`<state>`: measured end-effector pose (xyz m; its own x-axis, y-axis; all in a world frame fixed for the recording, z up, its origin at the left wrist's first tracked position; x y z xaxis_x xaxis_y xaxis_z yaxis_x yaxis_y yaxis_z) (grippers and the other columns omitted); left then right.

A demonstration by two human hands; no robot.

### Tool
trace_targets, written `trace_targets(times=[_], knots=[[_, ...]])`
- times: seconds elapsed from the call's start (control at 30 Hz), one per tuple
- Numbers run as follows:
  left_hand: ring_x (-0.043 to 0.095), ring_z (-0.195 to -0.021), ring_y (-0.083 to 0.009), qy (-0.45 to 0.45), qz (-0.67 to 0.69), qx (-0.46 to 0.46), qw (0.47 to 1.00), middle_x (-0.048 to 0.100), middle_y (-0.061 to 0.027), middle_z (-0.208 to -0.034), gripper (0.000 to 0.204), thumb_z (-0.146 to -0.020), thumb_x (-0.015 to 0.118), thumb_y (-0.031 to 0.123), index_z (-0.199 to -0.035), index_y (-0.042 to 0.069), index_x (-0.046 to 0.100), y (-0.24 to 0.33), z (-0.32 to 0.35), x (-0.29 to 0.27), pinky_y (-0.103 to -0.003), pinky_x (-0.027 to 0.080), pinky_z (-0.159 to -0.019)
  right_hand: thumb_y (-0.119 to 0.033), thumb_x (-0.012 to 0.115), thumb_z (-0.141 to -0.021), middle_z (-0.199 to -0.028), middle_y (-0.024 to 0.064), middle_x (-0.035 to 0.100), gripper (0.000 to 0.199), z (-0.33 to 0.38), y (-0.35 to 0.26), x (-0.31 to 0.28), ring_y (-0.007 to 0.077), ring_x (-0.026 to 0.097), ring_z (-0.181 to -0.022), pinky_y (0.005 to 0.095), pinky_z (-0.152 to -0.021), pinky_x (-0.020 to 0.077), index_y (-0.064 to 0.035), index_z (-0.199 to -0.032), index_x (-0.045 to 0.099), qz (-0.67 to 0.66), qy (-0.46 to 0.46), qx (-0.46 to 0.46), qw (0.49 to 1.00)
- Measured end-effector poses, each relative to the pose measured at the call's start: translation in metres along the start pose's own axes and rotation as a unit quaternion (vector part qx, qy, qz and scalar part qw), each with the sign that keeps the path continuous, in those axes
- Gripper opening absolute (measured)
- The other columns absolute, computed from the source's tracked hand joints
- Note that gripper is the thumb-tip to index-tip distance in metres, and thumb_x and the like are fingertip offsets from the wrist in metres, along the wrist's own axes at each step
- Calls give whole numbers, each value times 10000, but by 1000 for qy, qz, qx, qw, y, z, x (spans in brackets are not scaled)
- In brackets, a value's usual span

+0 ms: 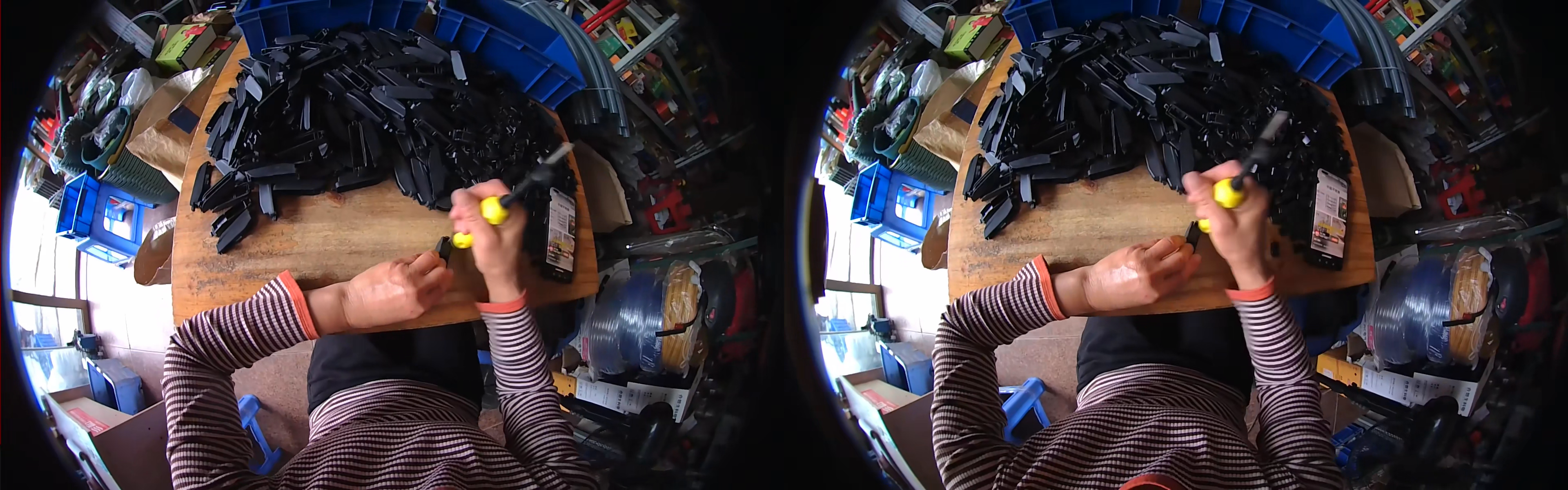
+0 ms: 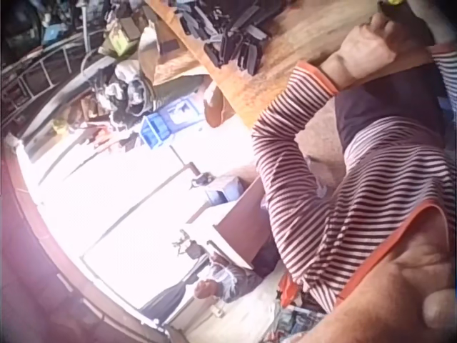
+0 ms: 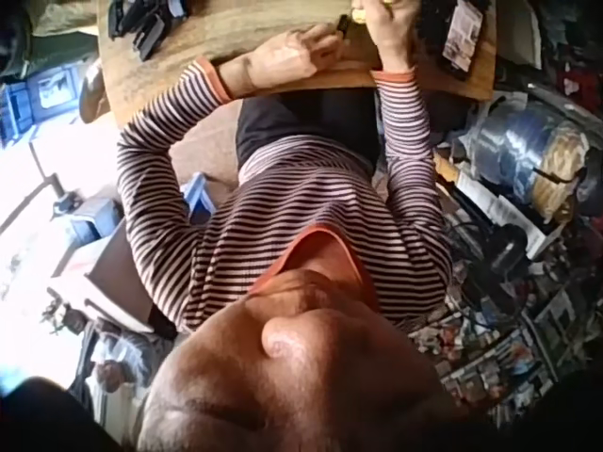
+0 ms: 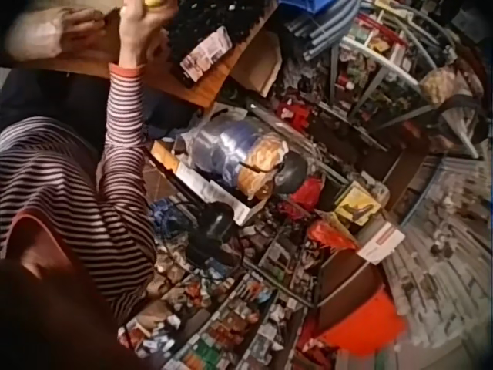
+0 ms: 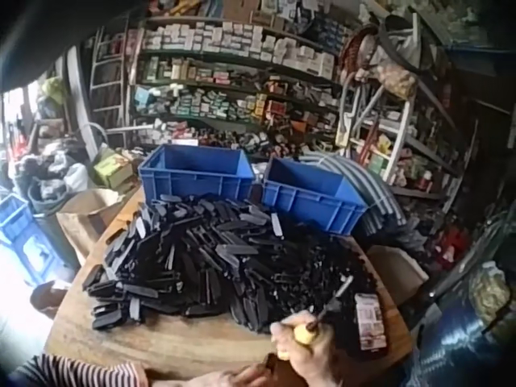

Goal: Assembling or prying small black plastic components using a handheld tool at a manufacturing workbench.

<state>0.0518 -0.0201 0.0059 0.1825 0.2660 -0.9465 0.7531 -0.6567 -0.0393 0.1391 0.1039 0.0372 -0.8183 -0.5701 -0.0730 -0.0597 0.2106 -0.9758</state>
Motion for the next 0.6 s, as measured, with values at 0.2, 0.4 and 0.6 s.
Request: trace_targets(times=[0.2, 0.4, 0.6], knots=[[527, -1180, -281, 65, 24, 52, 996, 574, -110, -1174, 480, -799, 584, 150, -1265, 36, 564, -10, -8, 6, -365, 476, -929, -63, 697, -851, -760, 84, 613, 103, 12, -10, -60, 150, 596, -695, 292, -640, 475, 10, -855, 625, 294, 63, -41, 953], [547, -1119, -263, -13, 21, -126, 992, 563, -90, -1177, 494, -753, 646, 123, -1241, 91, 578, -77, 11, 0, -377, 458, -916, 28, 717, -732, -830, 143, 622, 185, 18, 11, -53, 292, 639, -772, 359, -707, 497, 33, -911, 669, 420, -74, -109, 898], [568, -1023, -227, 19, -62, -239, 969, 560, -62, -1047, 396, -784, 621, 73, -1180, 82, 600, -149, 34, -31, -358, 466, -870, 40, 717, -700, -861, 160, 622, 167, 9, 10, -48, 334, 634, -805, 374, -717, 503, 26, -858, 666, 448, -151, -127, 872]])
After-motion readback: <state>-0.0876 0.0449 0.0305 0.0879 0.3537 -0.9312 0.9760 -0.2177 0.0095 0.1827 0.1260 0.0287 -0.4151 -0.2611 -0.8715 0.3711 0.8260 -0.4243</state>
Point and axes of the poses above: each hand's wrist, its own z-axis away from the middle knuckle, its own x-axis out of the palm, y = z × x, the point moved 4 cm from there along -z, towards the middle knuckle
